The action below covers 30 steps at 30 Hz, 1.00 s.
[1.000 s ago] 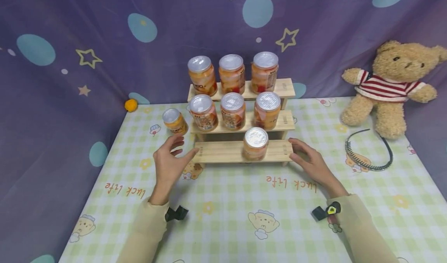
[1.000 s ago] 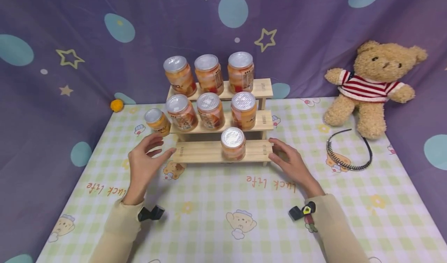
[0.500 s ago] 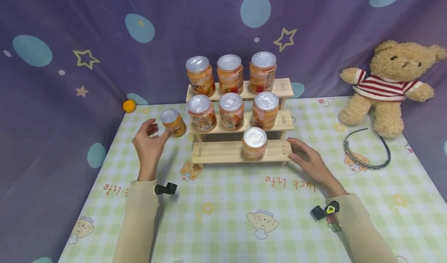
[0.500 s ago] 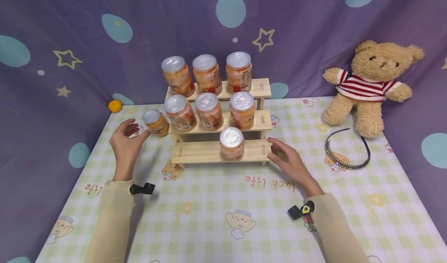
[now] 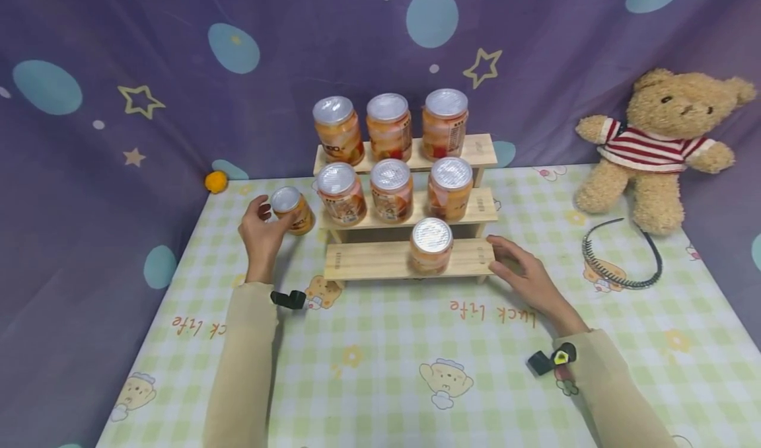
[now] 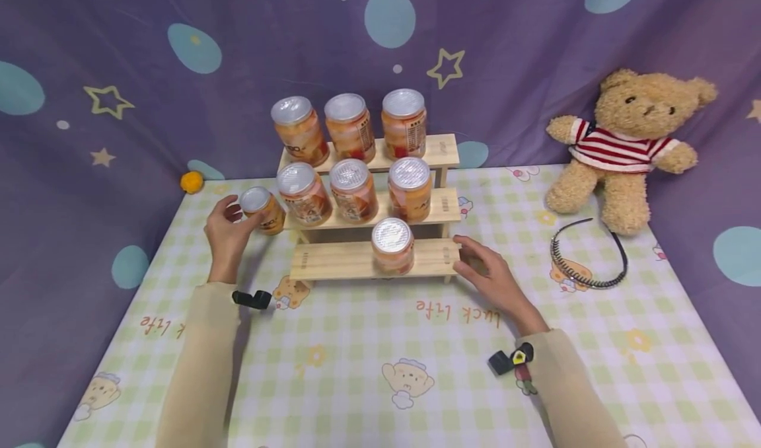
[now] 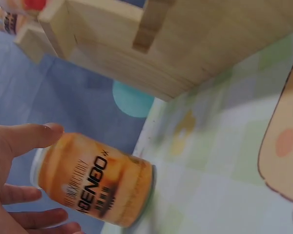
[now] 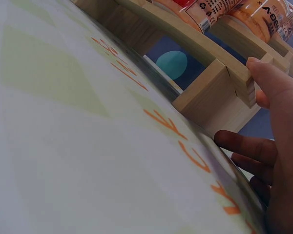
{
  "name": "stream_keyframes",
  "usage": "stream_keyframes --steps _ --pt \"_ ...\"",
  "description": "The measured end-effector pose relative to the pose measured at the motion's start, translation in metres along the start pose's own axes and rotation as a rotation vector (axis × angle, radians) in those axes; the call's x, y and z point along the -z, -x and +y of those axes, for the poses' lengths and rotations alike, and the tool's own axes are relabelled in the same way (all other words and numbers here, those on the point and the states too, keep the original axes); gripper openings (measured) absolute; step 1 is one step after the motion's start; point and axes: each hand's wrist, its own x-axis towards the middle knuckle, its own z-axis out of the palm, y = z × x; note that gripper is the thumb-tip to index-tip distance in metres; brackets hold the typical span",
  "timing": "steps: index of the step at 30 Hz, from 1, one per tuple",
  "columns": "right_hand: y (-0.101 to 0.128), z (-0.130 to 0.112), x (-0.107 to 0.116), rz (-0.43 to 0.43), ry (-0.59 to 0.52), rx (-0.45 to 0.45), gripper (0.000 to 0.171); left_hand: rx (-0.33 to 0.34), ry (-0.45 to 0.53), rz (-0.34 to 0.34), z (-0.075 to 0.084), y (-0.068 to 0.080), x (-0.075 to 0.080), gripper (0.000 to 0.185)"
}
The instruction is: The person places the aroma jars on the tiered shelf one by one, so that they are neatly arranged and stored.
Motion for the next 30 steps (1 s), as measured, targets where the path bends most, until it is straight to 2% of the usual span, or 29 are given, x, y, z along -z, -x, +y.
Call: stream_keyframes --steps 9,14,20,30 --pt "0.001 0.0 0.0 -0.008 0.003 -0.018 0.052 0.008 0.069 -0.031 -0.011 -0.01 -0.008 0.06" --pt "0.0 0.001 0.0 -0.006 0.01 -0.025 0.052 -0.007 0.108 -0.014 -0.012 -0.011 -0.011 0.057" --pt "0.001 0.001 0.0 -0.013 0.011 -0.033 0.052 0.015 0.117 0.014 -0.011 -0.011 -0.011 0.055" --pt "0.001 0.001 0.0 -0.006 0.01 -0.015 0.052 0.023 0.132 0.023 -0.008 -0.01 -0.007 0.052"
